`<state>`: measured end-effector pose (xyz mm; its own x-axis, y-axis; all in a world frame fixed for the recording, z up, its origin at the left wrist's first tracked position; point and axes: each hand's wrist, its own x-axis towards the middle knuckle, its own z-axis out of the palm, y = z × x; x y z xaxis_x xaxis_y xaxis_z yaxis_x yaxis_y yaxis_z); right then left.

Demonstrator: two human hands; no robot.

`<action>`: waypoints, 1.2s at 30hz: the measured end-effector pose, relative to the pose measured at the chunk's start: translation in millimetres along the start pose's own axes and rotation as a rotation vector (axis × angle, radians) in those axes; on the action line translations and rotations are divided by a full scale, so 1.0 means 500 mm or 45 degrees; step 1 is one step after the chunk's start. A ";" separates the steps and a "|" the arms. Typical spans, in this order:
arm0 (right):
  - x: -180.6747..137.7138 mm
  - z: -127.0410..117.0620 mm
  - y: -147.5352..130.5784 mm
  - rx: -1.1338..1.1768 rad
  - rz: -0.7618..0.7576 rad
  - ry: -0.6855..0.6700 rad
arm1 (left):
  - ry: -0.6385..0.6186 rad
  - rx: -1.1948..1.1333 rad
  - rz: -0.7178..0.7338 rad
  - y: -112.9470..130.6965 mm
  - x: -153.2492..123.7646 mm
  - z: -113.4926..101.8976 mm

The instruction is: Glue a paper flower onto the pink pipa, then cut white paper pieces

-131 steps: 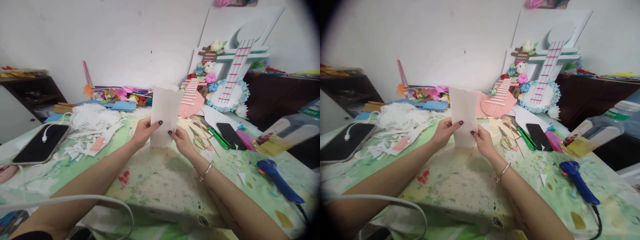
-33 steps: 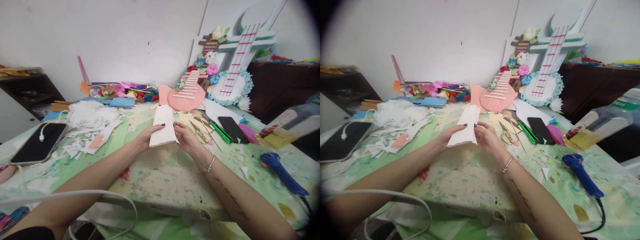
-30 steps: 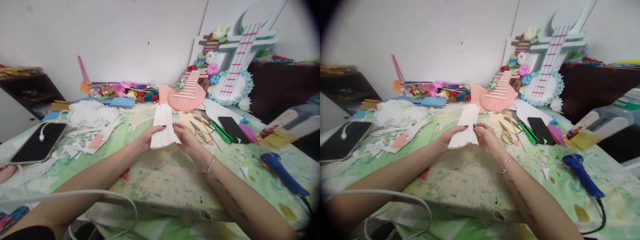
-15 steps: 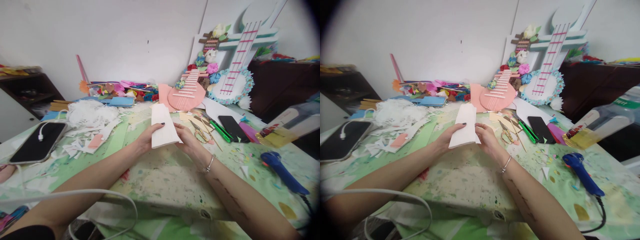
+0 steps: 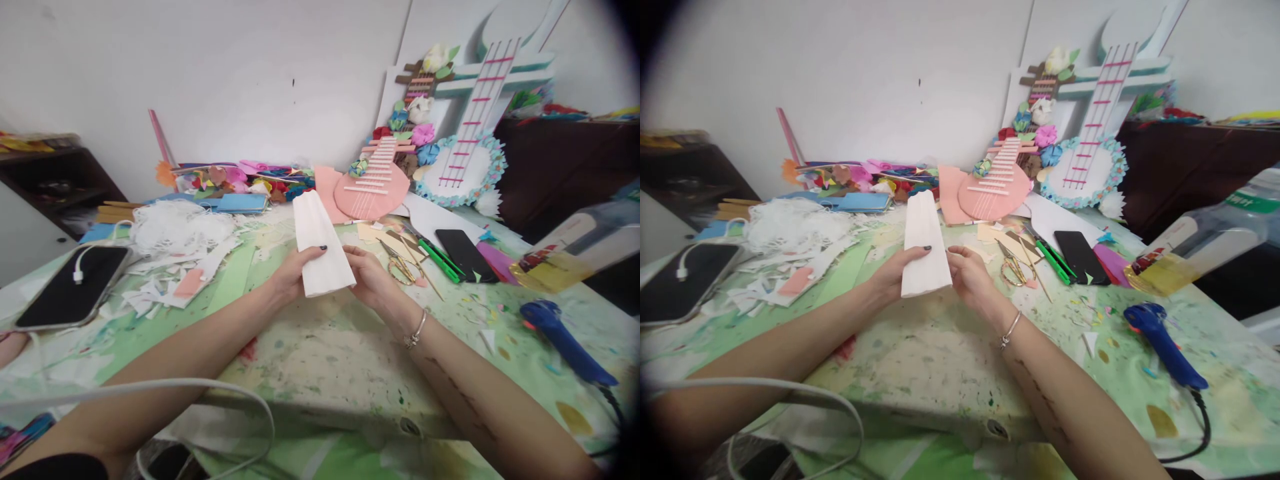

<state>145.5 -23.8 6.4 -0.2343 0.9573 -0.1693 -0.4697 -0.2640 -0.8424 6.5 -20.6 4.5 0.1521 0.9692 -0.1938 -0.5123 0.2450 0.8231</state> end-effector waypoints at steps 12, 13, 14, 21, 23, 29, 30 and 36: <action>-0.006 0.006 -0.010 -0.534 -0.152 -0.019 | 0.273 0.004 0.235 0.031 0.024 -0.021; -0.005 0.006 -0.009 -0.509 -0.152 -0.023 | 0.266 0.015 0.244 0.030 0.024 -0.022; -0.004 0.005 -0.008 -0.480 -0.148 -0.025 | 0.259 0.025 0.251 0.029 0.025 -0.024; 0.001 0.001 -0.003 -0.374 -0.079 -0.013 | 0.213 0.090 0.279 0.022 0.028 -0.029; 0.001 0.001 -0.002 -0.320 -0.070 -0.020 | 0.198 0.102 0.278 0.021 0.027 -0.028; 0.000 0.005 -0.003 -0.309 -0.103 -0.041 | 0.239 0.007 0.213 0.026 0.030 -0.027; -0.001 0.005 -0.004 -0.371 -0.154 0.011 | 0.261 -0.034 0.189 0.029 0.032 -0.027; -0.023 0.026 0.008 -0.639 -0.664 0.142 | 0.432 -0.223 0.124 0.049 0.049 -0.035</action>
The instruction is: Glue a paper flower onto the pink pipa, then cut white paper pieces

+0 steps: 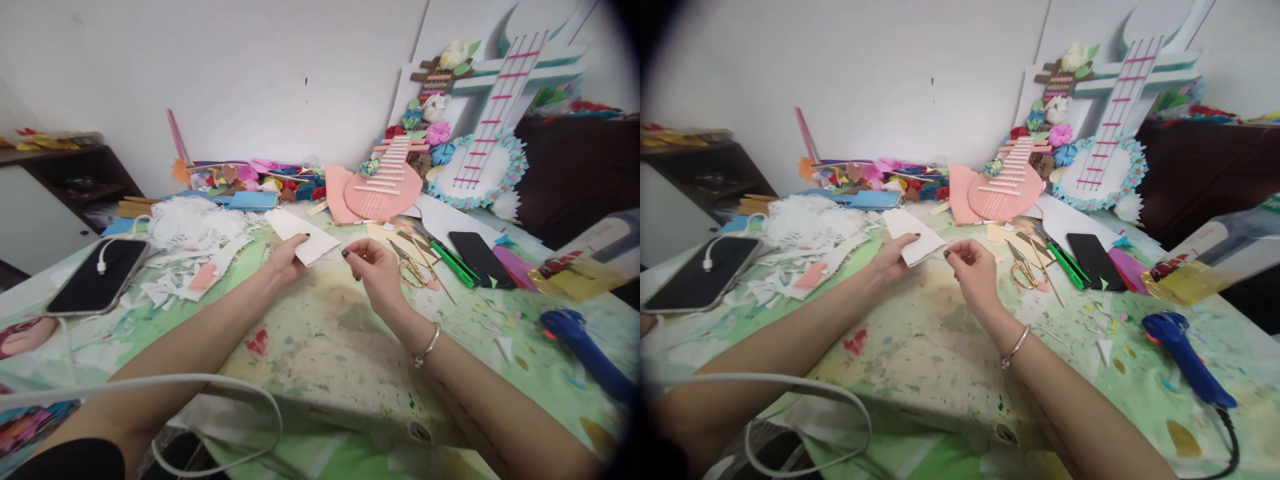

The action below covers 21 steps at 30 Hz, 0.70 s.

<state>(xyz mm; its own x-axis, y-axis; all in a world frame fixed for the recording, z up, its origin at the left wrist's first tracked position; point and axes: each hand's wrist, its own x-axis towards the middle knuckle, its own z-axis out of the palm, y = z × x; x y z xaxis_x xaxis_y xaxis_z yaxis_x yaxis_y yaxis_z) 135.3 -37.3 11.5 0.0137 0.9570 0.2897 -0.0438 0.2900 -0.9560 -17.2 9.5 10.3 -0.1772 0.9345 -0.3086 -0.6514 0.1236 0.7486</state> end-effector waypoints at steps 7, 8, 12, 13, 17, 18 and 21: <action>-0.038 0.032 0.003 0.046 0.140 -0.144 | -0.057 0.049 -0.008 -0.009 -0.008 0.002; -0.037 0.032 0.006 0.047 0.150 -0.119 | -0.056 0.054 -0.005 -0.011 -0.011 0.003; -0.028 0.026 0.013 0.056 0.198 -0.062 | -0.049 0.048 0.000 -0.016 -0.017 0.006; -0.027 0.024 0.013 0.065 0.207 -0.050 | -0.041 0.040 0.004 -0.016 -0.018 0.007; -0.025 0.024 0.013 0.106 0.244 -0.031 | -0.001 -0.001 0.083 -0.017 -0.018 0.008; -0.026 0.024 0.013 0.113 0.256 -0.041 | 0.002 -0.006 0.109 -0.017 -0.019 0.009; -0.026 0.025 0.014 0.124 0.293 -0.054 | 0.014 0.005 0.167 -0.018 -0.023 0.011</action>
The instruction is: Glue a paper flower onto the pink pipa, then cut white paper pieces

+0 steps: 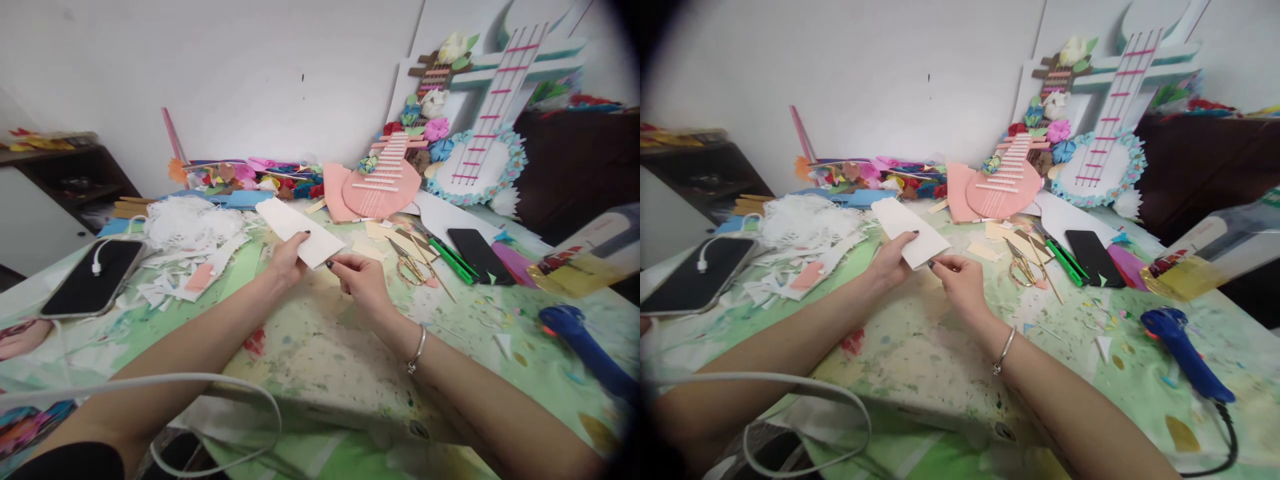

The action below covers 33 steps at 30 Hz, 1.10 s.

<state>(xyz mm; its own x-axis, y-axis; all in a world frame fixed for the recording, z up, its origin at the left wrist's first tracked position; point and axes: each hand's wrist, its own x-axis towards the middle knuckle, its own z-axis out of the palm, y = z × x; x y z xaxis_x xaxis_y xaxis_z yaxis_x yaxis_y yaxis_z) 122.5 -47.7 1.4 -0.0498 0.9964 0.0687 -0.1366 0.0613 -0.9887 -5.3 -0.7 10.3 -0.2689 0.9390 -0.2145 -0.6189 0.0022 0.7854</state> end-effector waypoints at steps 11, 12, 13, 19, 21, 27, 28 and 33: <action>0.000 0.002 0.002 0.124 0.121 0.024 | -0.057 -0.023 0.242 -0.012 -0.007 0.003; -0.001 0.002 0.002 0.151 0.145 0.028 | -0.059 -0.017 0.274 -0.014 -0.006 0.003; -0.001 0.002 0.001 0.179 0.165 0.027 | -0.055 -0.008 0.306 -0.015 -0.004 0.003; -0.003 0.002 -0.001 0.284 0.193 -0.009 | -0.039 0.048 0.408 -0.021 0.000 -0.001; -0.002 0.002 0.000 0.268 0.195 -0.011 | -0.063 0.049 0.421 -0.021 0.000 -0.002; -0.002 0.003 0.001 0.251 0.188 -0.036 | -0.071 0.047 0.407 -0.017 -0.008 0.001; -0.003 0.003 0.000 0.247 0.189 -0.029 | -0.063 0.049 0.401 -0.017 -0.009 0.002; -0.004 0.006 -0.002 0.229 0.195 -0.001 | -0.061 0.042 0.390 -0.018 -0.012 0.006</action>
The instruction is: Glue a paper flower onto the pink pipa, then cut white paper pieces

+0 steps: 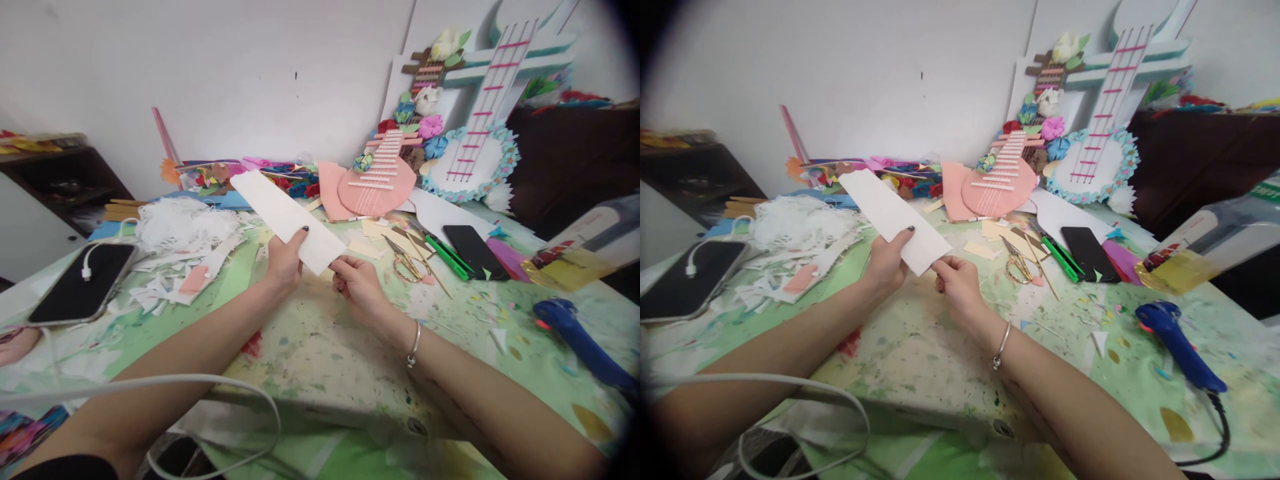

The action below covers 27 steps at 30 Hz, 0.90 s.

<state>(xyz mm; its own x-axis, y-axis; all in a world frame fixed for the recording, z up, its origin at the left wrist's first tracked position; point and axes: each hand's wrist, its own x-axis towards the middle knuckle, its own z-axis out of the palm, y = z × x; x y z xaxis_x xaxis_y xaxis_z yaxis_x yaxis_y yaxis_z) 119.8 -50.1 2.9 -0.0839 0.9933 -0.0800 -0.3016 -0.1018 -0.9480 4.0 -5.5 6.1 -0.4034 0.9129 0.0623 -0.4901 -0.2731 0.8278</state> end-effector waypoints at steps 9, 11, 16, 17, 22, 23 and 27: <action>0.008 0.002 0.011 0.162 0.020 -0.039 | -0.010 -0.011 -0.005 -0.004 -0.002 0.000; 0.009 0.002 0.010 0.197 0.032 -0.042 | -0.014 -0.010 -0.012 -0.004 -0.002 0.000; 0.008 0.005 0.005 0.235 0.047 -0.049 | -0.021 -0.012 -0.017 -0.003 -0.002 0.000; 0.008 0.005 0.005 0.246 0.048 -0.048 | -0.020 -0.016 -0.022 -0.003 -0.002 0.000; 0.009 0.005 0.010 0.272 0.037 -0.042 | -0.011 -0.033 -0.025 -0.004 -0.002 0.001; 0.009 0.005 0.011 0.270 0.031 -0.044 | -0.006 -0.038 -0.021 -0.004 -0.001 0.000; 0.007 0.003 0.011 0.266 0.008 -0.052 | 0.031 -0.078 -0.020 -0.002 0.006 -0.002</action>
<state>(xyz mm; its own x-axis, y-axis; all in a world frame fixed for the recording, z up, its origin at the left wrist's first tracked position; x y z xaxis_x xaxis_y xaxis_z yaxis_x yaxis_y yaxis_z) 116.5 -47.1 -2.3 -0.1234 0.9899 -0.0693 -0.4906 -0.1216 -0.8628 2.4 -2.6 5.1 -0.4138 0.9097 0.0350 -0.5429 -0.2775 0.7927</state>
